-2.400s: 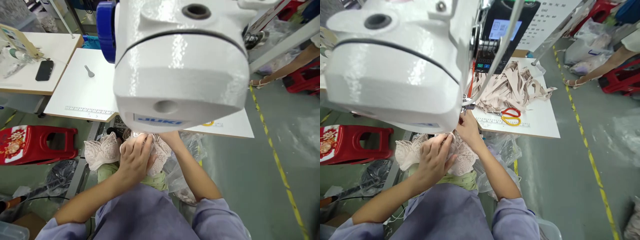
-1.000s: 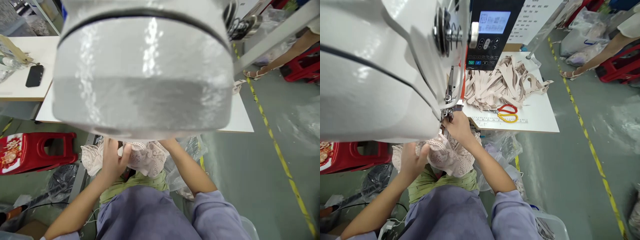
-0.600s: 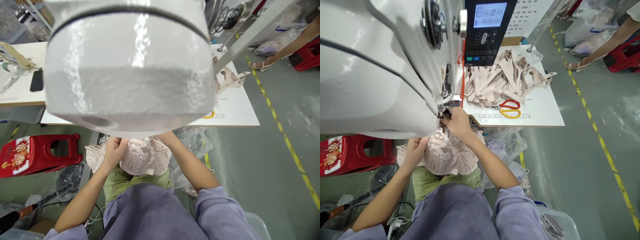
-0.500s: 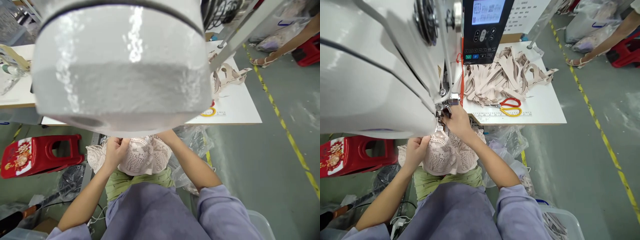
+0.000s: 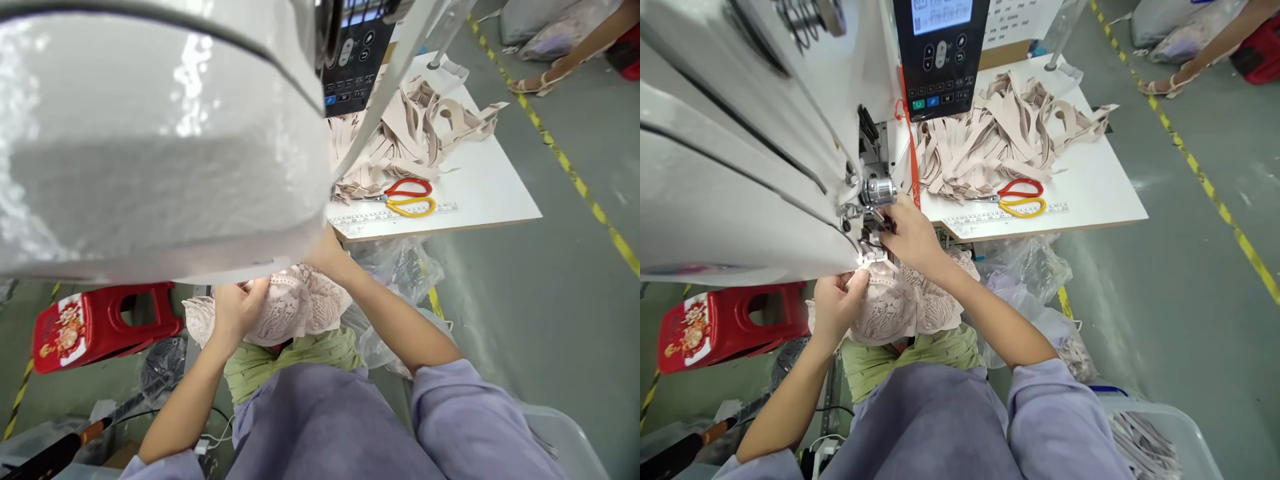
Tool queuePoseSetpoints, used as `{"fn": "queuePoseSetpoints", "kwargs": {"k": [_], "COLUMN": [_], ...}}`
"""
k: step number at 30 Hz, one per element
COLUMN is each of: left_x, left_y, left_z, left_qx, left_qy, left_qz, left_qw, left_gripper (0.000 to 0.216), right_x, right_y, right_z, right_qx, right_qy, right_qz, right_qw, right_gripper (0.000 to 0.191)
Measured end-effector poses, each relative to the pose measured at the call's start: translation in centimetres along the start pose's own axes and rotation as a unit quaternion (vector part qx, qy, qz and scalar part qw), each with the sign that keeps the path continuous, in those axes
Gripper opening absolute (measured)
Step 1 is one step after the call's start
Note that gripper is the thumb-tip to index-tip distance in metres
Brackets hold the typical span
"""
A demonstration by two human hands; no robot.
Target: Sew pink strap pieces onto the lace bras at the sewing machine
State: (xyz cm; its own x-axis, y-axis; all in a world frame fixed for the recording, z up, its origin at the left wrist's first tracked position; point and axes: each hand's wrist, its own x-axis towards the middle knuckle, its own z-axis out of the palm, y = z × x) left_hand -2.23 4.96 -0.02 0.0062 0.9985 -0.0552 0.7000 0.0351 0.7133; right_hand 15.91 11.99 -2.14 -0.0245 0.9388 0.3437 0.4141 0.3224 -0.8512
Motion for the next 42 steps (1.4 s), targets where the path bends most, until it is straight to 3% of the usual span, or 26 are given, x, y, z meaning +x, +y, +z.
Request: {"fn": "queuePoseSetpoints", "kwargs": {"k": [7,9,11,13,15,17,21,22,24,27,30,34,38,40,42], "left_x": [0.6,1.0,1.0,0.1,-1.7,-4.2,-8.3,-8.8,-9.0,-8.3,-7.5,-6.8,-6.1,-5.8,-5.7], "left_y": [-0.1,-0.4,-0.7,-1.0,-1.0,-0.8,-1.1,-1.6,-3.3,-7.0,-10.7,-14.1,-15.4,-15.2,-14.6], "left_z": [-0.3,-0.7,-1.0,-0.8,0.1,2.1,6.8,7.6,8.3,6.7,3.0,-0.7,0.4,1.9,2.9], "left_qx": [0.021,-0.010,-0.094,-0.219,-0.313,-0.342,-0.344,-0.337,-0.310,-0.240,-0.172,-0.126,-0.132,-0.154,-0.175], "left_qy": [-0.018,-0.046,-0.115,-0.237,-0.355,-0.420,-0.496,-0.506,-0.512,-0.479,-0.391,-0.255,-0.074,0.004,0.053], "left_qz": [0.017,0.003,-0.032,-0.097,-0.150,-0.155,-0.125,-0.117,-0.099,-0.075,-0.065,-0.070,-0.072,-0.064,-0.049], "left_qw": [0.999,0.999,0.988,0.942,0.868,0.827,0.787,0.786,0.795,0.841,0.902,0.956,0.986,0.986,0.982], "left_gripper": [0.032,0.028,0.036,0.047,0.059,0.071,0.086,0.087,0.081,0.059,0.042,0.028,0.027,0.031,0.034], "right_x": [0.2,0.2,0.0,-0.6,-1.6,-3.1,-6.5,-7.4,-8.8,-10.5,-11.7,-12.3,-12.1,-12.2,-12.8], "right_y": [0.2,0.2,-0.1,-0.7,-1.7,-2.8,-3.7,-3.3,-1.5,2.8,6.5,8.6,8.8,8.3,7.2], "right_z": [-0.3,-0.1,-0.1,-0.7,-2.1,-4.1,-6.7,-6.7,-5.9,-4.9,-6.4,-11.5,-15.2,-15.1,-13.4], "right_qx": [0.024,0.036,0.050,0.062,0.075,0.106,0.232,0.274,0.365,0.432,0.407,0.368,0.331,0.309,0.287], "right_qy": [-0.017,-0.007,0.003,0.014,0.014,-0.027,-0.136,-0.136,-0.067,0.133,0.284,0.417,0.483,0.511,0.505], "right_qz": [0.011,0.005,0.006,0.018,0.038,0.054,0.117,0.154,0.254,0.355,0.342,0.300,0.272,0.253,0.243], "right_qw": [0.999,0.999,0.999,0.998,0.996,0.993,0.956,0.940,0.893,0.819,0.798,0.775,0.764,0.761,0.776], "right_gripper": [0.012,0.011,0.010,0.009,0.007,0.015,0.019,0.020,0.025,0.033,0.033,0.031,0.024,0.020,0.019]}}
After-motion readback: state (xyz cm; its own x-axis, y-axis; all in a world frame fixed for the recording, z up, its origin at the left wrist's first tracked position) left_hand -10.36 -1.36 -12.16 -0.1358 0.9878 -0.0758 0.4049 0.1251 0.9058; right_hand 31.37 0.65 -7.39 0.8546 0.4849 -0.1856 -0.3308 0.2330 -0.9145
